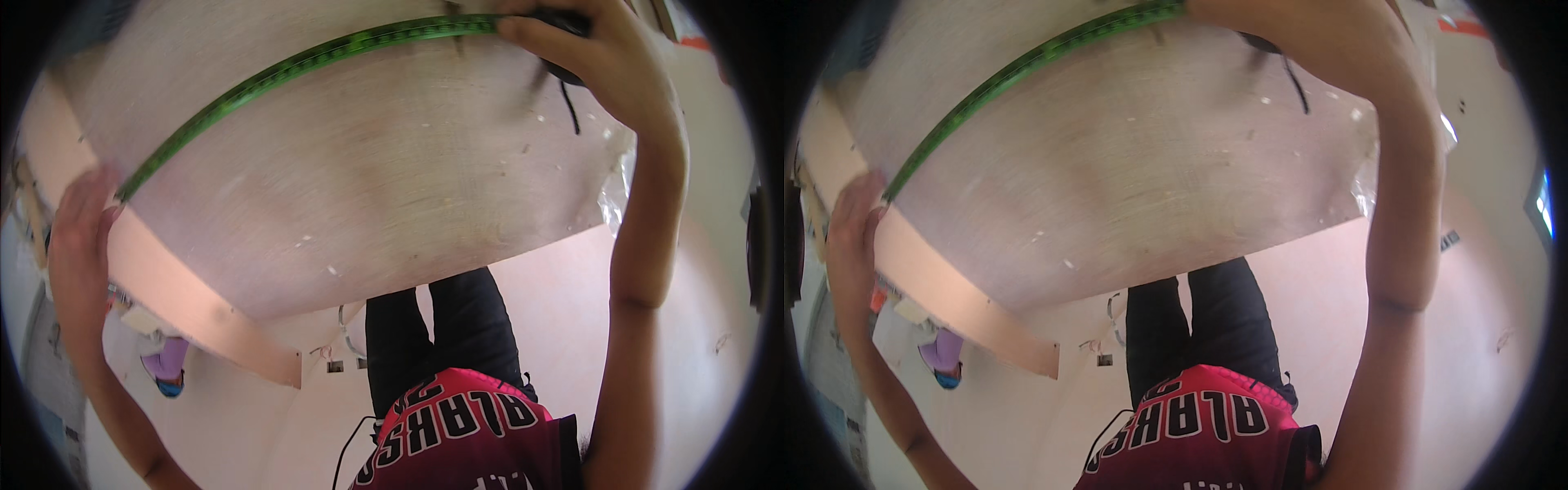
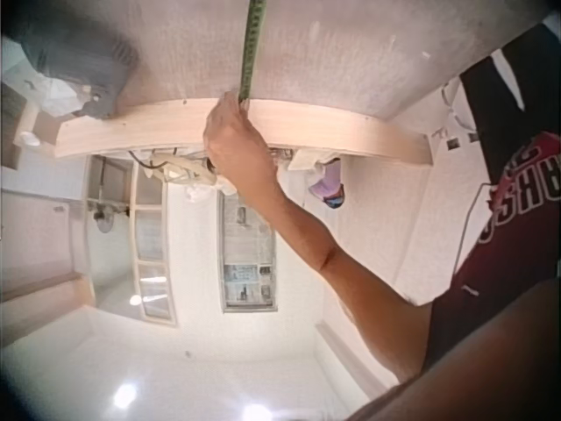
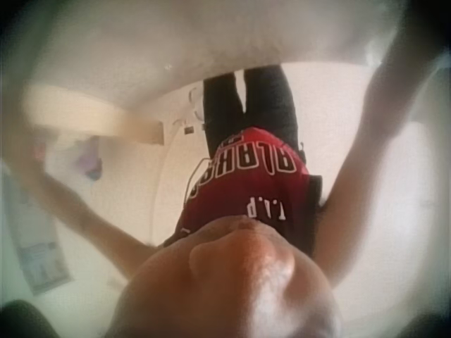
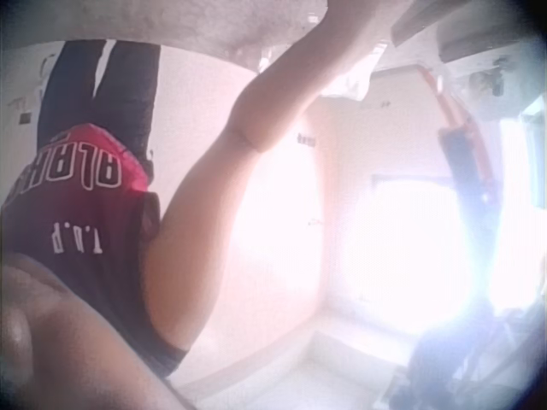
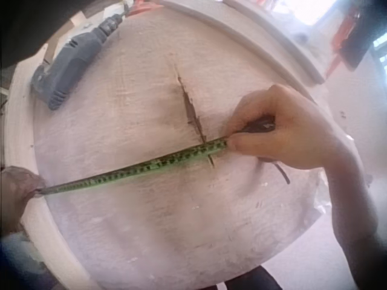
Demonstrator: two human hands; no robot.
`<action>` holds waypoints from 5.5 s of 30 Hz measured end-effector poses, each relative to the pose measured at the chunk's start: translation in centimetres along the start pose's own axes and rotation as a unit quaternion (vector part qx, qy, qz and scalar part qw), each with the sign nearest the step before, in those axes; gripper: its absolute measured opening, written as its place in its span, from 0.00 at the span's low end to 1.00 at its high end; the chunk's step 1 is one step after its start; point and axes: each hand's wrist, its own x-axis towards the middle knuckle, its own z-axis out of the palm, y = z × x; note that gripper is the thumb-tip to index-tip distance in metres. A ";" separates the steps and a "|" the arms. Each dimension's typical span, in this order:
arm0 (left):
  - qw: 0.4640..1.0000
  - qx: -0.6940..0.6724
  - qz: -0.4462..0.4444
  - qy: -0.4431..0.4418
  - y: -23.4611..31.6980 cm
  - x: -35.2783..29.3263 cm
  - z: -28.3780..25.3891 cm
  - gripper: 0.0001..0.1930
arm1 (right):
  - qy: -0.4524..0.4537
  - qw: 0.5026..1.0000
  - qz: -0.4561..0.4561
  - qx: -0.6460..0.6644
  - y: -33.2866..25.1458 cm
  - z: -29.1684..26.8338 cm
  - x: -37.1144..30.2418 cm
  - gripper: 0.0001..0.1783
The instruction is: The person measures a wooden board with a tape measure and marks it. Then they use a power drill to drive screws into the board. The person repeats the measuring and drilling steps multiple times while working at a cluttered workbench.
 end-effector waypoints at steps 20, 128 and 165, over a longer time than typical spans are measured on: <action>0.920 -0.193 -0.176 0.292 6.5 -14.7 0.6 0.23 | -0.013 0.992 0.117 0.047 4.2 -3.2 -3.5 0.14; 0.991 0.128 0.004 -0.043 -1.5 -1.0 0.8 0.06 | -0.013 0.990 0.113 0.078 -1.8 0.3 -1.6 0.11; 0.472 -0.630 -0.606 0.114 14.2 -27.1 15.4 0.27 | -0.045 0.989 0.138 0.027 6.7 -3.9 -3.5 0.21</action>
